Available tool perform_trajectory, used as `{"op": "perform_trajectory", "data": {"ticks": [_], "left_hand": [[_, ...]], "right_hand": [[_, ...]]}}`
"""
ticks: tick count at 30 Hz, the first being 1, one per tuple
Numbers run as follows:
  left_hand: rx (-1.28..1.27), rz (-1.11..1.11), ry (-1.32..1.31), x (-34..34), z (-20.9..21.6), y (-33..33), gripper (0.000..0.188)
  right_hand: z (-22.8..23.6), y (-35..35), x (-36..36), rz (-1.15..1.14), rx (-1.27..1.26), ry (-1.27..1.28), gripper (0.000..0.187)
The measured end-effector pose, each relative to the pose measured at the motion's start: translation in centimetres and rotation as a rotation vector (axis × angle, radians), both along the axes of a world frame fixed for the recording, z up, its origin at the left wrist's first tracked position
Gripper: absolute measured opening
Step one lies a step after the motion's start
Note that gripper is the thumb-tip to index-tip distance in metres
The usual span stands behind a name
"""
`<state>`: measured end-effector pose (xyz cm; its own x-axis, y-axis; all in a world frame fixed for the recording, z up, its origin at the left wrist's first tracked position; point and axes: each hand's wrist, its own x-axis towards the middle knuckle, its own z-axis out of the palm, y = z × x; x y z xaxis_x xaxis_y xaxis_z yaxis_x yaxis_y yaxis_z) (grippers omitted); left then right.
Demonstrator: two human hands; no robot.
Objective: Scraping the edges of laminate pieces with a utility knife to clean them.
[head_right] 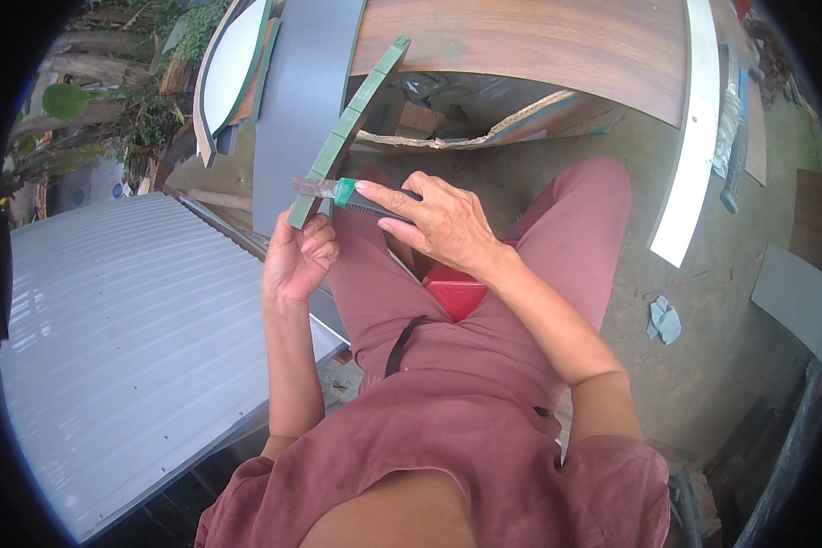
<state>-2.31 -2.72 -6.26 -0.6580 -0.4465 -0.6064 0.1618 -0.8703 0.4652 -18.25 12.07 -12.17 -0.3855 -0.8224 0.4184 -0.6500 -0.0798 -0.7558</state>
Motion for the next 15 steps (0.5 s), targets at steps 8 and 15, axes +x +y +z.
{"op": "perform_trajectory", "data": {"ticks": [8,15], "left_hand": [[0.043,0.021,-0.001,0.0,0.1,0.0,0.018],[0.038,0.035,-0.006,-0.1,0.6,-0.1,0.017]], "right_hand": [[-1.3,-1.1,-2.2,-0.274,0.100,0.042,0.050],[-0.8,-0.9,-1.7,-0.155,0.040,0.099,0.046]]}}
